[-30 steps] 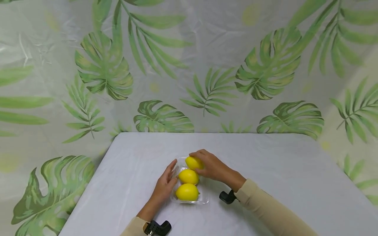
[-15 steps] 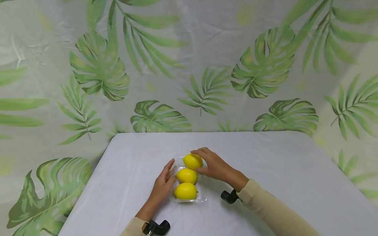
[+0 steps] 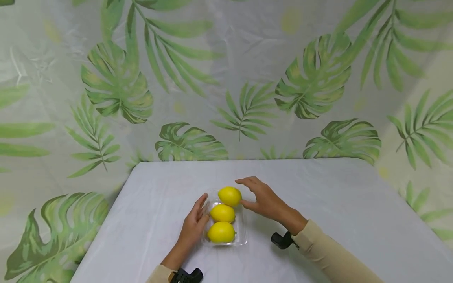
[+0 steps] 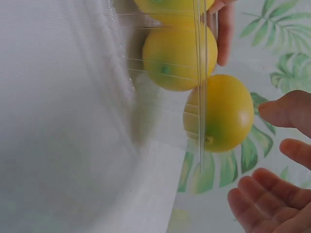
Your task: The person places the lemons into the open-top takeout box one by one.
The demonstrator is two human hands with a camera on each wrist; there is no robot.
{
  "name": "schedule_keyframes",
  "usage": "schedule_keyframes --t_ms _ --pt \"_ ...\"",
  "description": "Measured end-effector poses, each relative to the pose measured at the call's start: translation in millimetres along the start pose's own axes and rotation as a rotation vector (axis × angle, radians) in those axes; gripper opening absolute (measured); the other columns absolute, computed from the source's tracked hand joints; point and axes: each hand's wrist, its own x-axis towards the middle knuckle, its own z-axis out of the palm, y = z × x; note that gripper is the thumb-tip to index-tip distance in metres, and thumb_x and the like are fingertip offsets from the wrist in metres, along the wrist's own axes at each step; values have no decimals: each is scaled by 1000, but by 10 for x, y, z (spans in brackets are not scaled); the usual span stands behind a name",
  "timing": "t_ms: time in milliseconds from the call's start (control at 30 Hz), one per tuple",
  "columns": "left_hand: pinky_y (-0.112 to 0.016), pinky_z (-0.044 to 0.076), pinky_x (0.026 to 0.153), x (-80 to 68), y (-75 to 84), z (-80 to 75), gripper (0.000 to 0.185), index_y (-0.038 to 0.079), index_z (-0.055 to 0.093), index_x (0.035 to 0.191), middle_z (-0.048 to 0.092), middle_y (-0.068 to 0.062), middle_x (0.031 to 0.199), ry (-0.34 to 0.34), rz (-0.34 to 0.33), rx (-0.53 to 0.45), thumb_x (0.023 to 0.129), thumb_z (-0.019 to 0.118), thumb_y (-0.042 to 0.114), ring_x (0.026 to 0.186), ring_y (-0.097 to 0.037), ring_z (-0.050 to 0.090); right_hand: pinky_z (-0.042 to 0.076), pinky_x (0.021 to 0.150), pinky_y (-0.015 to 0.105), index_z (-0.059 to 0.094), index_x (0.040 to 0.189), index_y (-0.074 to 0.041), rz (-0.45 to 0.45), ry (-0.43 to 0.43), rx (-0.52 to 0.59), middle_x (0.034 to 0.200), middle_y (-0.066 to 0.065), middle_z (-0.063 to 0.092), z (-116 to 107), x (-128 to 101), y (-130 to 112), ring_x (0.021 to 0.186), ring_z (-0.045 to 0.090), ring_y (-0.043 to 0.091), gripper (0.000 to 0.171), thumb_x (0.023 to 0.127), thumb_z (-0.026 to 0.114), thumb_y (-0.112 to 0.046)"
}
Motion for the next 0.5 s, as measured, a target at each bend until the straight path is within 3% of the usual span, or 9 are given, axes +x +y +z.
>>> schedule_keyframes --t_ms 133,200,367,500 --pt "-47 34 106 25 166 -37 57 0 31 149 33 -22 151 6 4 -37 94 46 -5 133 -40 40 54 85 35 52 136 -12 5 23 6 131 4 54 -45 -6 28 108 56 18 58 83 75 -16" --pt "-46 31 108 39 175 -45 58 2 31 149 33 -19 152 16 -28 -74 94 46 -6 134 -38 38 54 86 35 52 136 -12 9 41 5 131 4 54 -66 -13 48 110 56 19 58 83 76 -16" --pt "-41 30 110 65 -56 -22 59 9 30 151 32 -11 154 24 -79 -66 95 46 -2 137 -31 38 54 88 37 53 136 -11 35 64 10 130 6 54 -123 -59 94 113 56 21 58 83 76 -17" --pt "-40 29 111 44 -137 -24 59 10 30 151 30 -10 155 18 -84 -88 96 46 1 137 -31 37 54 87 40 51 137 -10 43 80 19 130 9 55 -168 -116 134 111 56 23 60 83 76 -17"
